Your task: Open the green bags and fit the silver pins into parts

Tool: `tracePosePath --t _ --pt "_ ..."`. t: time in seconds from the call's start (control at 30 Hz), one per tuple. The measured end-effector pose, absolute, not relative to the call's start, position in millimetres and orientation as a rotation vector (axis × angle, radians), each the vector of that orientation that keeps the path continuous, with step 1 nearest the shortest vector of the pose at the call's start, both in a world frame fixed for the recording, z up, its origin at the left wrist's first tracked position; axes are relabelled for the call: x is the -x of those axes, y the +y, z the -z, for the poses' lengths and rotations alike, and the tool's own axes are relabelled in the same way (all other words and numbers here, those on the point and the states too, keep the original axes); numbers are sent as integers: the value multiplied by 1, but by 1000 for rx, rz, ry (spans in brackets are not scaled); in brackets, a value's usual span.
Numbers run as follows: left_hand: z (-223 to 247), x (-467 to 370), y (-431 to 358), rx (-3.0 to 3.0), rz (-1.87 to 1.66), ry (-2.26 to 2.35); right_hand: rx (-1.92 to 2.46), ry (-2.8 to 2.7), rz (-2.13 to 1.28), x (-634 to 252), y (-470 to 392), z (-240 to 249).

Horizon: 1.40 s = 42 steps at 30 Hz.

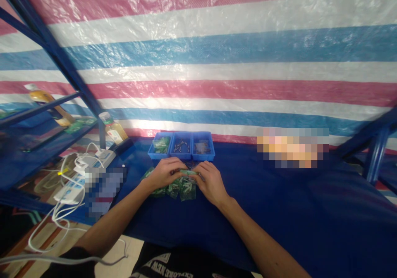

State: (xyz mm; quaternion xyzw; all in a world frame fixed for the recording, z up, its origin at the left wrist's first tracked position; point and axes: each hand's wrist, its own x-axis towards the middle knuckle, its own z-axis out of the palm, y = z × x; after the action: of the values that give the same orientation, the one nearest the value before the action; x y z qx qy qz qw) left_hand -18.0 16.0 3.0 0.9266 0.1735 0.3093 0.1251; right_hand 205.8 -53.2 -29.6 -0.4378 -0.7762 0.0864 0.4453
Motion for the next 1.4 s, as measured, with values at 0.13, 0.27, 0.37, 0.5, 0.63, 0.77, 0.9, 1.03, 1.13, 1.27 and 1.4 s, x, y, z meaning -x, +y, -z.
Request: tracePosePath --t 0.13,0.27,0.37,0.5,0.63,0.77,0.9,1.03,1.13,1.27,1.4 --pt "-4 17 14 -2664 -923 487 1089 -1961 -186 -206 -53 30" --pt "-4 18 15 -2662 -911 490 1105 -1940 -182 -204 -52 34" --pt "-4 18 16 -2674 -911 489 1107 -1916 -203 -204 -52 34" --pt "-3 18 17 -2692 -892 488 1070 -1930 -219 -204 -54 33" --pt "-3 18 15 -2687 -888 484 1048 -1925 -212 -204 -55 34" --pt "-5 16 13 -2656 -907 490 1058 -1893 -209 -204 -55 32" --pt "-5 16 13 -2647 -895 497 1069 -1904 -208 -201 -56 30" --pt "-4 17 14 -2649 -908 475 1109 -1908 -216 -198 -57 30" --pt "-3 18 14 -2649 -912 472 1117 -1913 -218 -199 -57 31" --pt "-1 18 15 -2674 -889 474 1088 -1948 -204 -203 -54 34" --pt "-1 18 16 -2686 -880 449 1074 -1952 -189 -203 -53 35"
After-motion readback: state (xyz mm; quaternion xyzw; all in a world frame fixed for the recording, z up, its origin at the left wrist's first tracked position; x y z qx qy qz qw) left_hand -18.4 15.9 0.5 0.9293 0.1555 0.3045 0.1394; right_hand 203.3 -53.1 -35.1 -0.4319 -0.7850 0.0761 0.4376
